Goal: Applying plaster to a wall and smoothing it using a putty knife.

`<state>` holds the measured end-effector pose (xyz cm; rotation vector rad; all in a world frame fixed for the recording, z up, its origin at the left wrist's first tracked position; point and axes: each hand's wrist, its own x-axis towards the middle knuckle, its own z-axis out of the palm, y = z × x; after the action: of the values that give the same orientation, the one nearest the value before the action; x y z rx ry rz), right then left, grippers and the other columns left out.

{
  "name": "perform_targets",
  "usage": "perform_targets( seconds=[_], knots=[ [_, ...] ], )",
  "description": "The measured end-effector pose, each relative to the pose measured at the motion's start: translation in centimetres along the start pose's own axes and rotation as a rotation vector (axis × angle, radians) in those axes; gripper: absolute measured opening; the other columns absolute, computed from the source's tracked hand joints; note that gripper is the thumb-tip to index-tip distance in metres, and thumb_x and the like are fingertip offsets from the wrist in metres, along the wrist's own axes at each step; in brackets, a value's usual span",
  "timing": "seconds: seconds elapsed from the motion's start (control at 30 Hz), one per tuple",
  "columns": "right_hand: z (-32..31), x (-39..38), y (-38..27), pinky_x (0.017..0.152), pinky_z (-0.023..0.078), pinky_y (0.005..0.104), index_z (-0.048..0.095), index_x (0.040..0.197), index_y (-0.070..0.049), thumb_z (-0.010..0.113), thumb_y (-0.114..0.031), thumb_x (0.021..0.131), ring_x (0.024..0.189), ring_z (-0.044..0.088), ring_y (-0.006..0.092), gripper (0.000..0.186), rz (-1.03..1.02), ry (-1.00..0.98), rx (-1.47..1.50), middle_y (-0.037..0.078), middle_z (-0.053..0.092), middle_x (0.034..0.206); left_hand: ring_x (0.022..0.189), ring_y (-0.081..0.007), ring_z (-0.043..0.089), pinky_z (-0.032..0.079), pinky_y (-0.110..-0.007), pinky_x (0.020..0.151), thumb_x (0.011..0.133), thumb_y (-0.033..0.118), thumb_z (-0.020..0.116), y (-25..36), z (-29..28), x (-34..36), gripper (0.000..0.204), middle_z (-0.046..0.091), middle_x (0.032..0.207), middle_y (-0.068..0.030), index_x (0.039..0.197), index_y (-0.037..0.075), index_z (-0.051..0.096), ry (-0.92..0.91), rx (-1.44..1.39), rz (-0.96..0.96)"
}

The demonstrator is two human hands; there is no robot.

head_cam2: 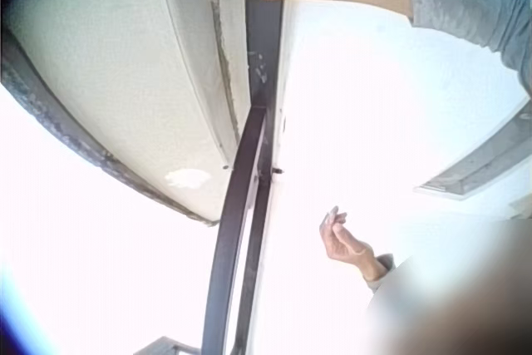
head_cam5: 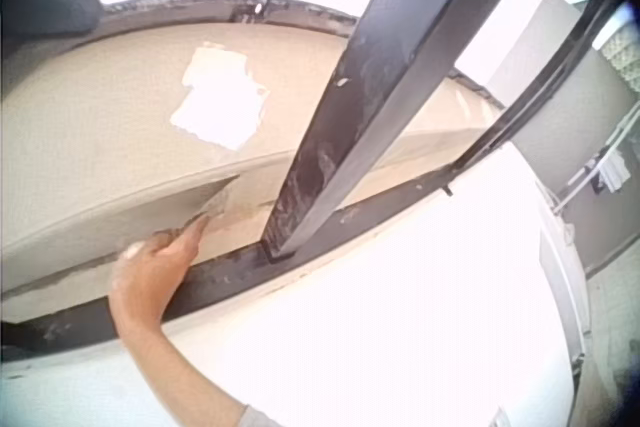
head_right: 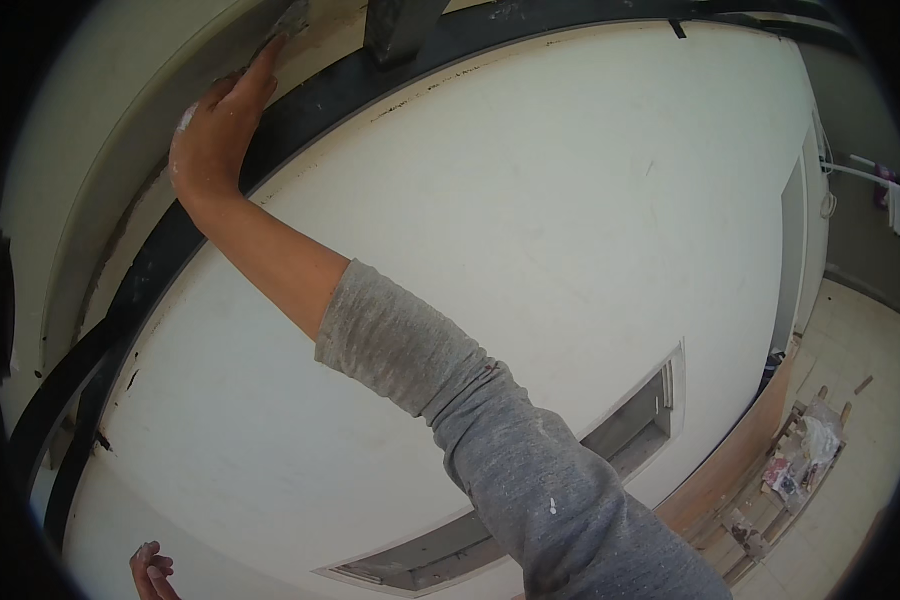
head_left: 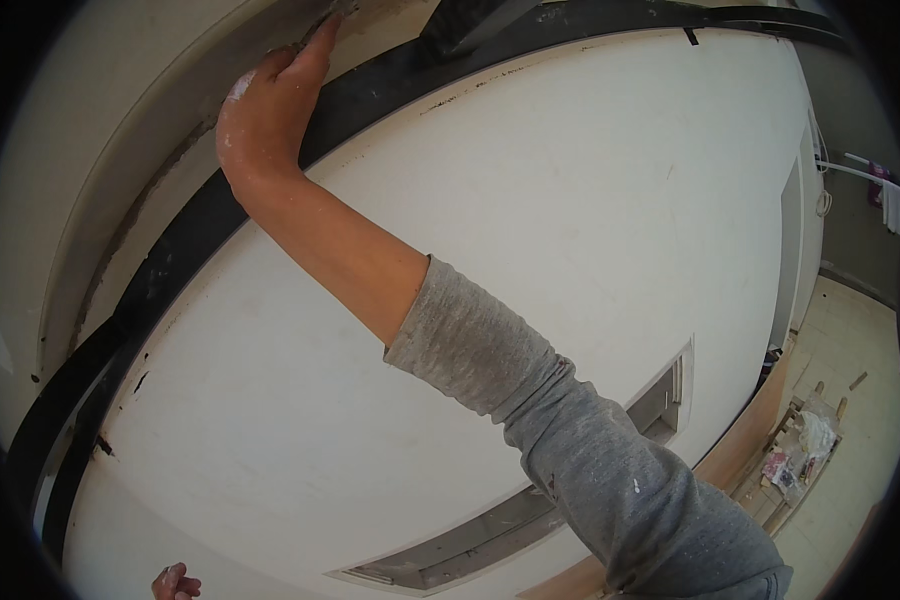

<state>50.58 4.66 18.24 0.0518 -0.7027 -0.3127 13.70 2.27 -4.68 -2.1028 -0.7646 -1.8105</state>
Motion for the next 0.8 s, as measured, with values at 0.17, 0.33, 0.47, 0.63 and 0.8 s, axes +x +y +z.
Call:
perform_targets(
  seconds=[0.17, 0.33, 0.47, 0.63, 0.8],
  knots=[
    [-2.1, -4.3, -1.9, 0.112, 0.025, 0.0328, 0.007, 0.148, 0.006, 0.026, -0.005, 0.098, 0.133, 0.034, 0.0267, 0.054, 0.118, -0.243, 0.009, 0.022, 0.028, 0.146, 0.077, -0.0240, 0.060, 0.049, -0.034, 0.068, 0.098, 0.034, 0.048, 0.2, 0.5, 0.2, 0.043, 0.066, 0.087, -0.0147, 0.100, -0.004, 0.067, 0.007, -0.029, -0.004],
    [-2.3, 0.5, -2.9, 0.108, 0.029, 0.0335, 0.007, 0.148, 0.006, 0.027, -0.006, 0.098, 0.115, 0.045, 0.0236, 0.055, -0.011, 0.005, -0.018, 0.021, 0.039, 0.129, 0.078, -0.0242, 0.060, 0.049, -0.035, 0.069, 0.098, 0.035, 0.048, -0.1, 0.4, -0.1, 0.044, 0.066, 0.088, -0.0148, 0.100, -0.005, 0.067, 0.000, -0.022, -0.035],
    [-1.7, 3.8, -2.3, 0.110, 0.028, 0.0415, 0.017, 0.139, 0.016, 0.030, -0.008, 0.099, 0.131, 0.034, 0.0410, 0.048, -0.213, 0.119, -0.249, 0.034, 0.028, 0.141, 0.078, -0.0242, 0.061, 0.049, -0.035, 0.069, 0.097, 0.038, 0.048, -0.3, 0.6, -0.3, 0.047, 0.066, 0.088, -0.0151, 0.100, -0.005, 0.067, -0.015, -0.022, -0.041],
    [-0.3, -1.8, -0.9, 0.104, 0.033, 0.0389, 0.005, 0.150, 0.001, 0.027, -0.006, 0.100, 0.117, 0.043, 0.0274, 0.055, -0.057, -0.024, -0.042, 0.019, 0.036, 0.126, 0.078, -0.0242, 0.061, 0.049, -0.036, 0.069, 0.097, 0.039, 0.048, -0.2, 0.8, 0.3, 0.048, 0.066, 0.089, -0.0152, 0.100, -0.005, 0.067, -0.010, -0.010, -0.049],
    [-1.9, -5.5, -1.6, 0.106, 0.031, 0.0323, 0.008, 0.148, 0.005, 0.030, -0.010, 0.100, 0.115, 0.045, 0.0208, 0.055, 0.038, -0.221, -0.012, 0.021, 0.036, 0.134, 0.078, -0.0240, 0.061, 0.049, -0.036, 0.068, 0.097, 0.038, 0.049, 0.0, 0.9, 0.5, 0.046, 0.066, 0.088, -0.0150, 0.100, -0.004, 0.067, -0.002, -0.017, -0.027]
  ],
)
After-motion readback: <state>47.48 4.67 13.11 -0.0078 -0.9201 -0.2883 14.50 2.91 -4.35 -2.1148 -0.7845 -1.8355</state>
